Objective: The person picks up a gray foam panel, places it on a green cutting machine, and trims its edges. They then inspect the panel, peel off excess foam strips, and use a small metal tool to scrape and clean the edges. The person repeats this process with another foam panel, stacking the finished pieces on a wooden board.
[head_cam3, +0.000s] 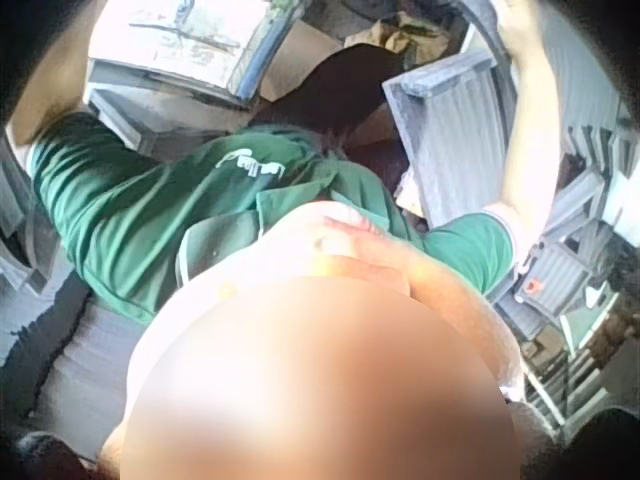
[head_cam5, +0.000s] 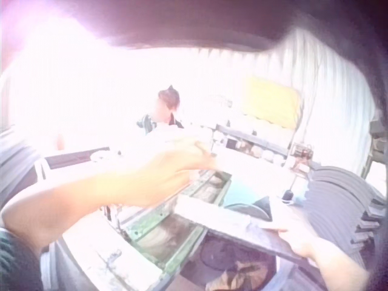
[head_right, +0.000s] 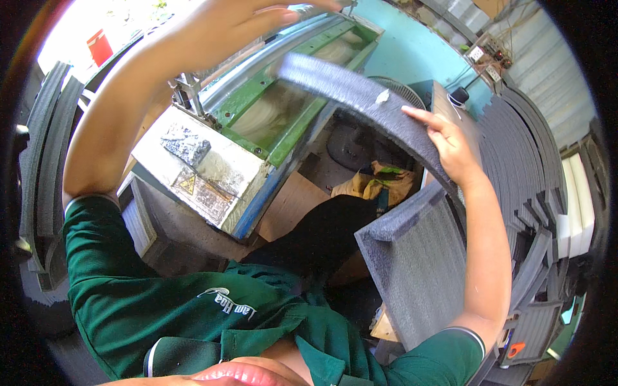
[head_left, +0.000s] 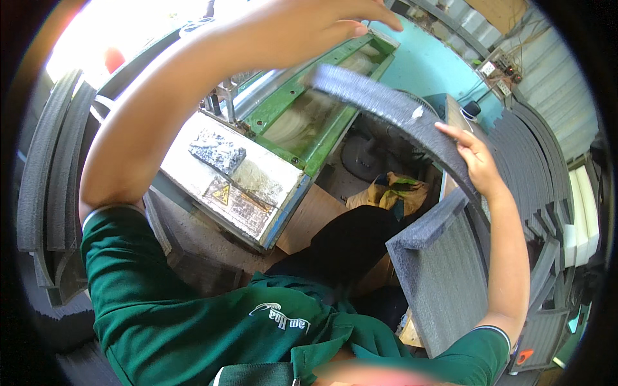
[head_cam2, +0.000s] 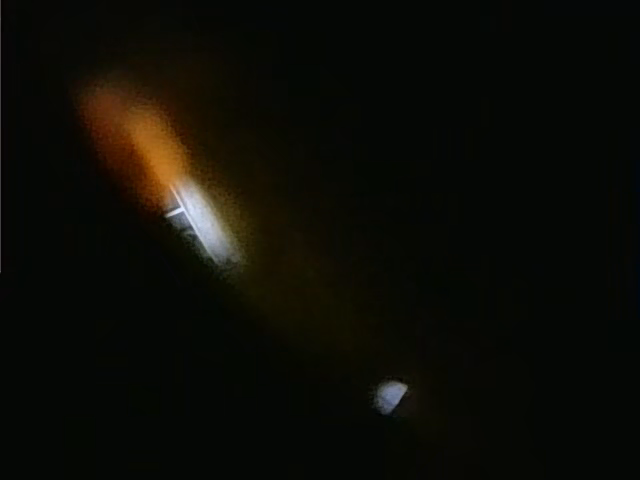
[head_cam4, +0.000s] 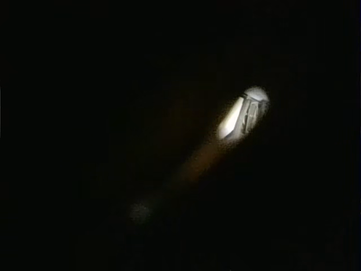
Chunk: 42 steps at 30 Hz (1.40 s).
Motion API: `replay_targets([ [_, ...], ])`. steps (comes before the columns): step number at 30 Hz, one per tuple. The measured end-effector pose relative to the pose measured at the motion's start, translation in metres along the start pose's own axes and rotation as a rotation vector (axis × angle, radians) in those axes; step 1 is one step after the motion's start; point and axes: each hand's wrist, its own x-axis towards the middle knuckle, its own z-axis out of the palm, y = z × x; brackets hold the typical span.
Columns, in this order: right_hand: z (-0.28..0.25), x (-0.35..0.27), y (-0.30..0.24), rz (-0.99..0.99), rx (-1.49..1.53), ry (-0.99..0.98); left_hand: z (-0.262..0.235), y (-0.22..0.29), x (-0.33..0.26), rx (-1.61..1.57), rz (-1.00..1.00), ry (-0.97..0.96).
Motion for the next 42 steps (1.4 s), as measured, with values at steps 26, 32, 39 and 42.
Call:
replay_targets([
  [26, 0.068, 0.086, 0.004, 0.124, 0.061, -0.381, -0.056, 0.069, -0.107, 0.094, -0.345, 0.333],
  [32, 0.055, 0.090, -0.007, 0.116, -0.055, -0.413, -0.059, 0.066, -0.123, 0.144, -0.414, 0.327],
  [39, 0.011, 0.078, -0.021, 0.147, 0.124, -0.316, -0.058, 0.061, -0.125, -0.036, -0.466, 0.275],
  [42, 0.006, 0.075, -0.022, 0.146, 0.212, -0.248, -0.054, 0.070, -0.117, 0.022, -0.419, 0.148],
])
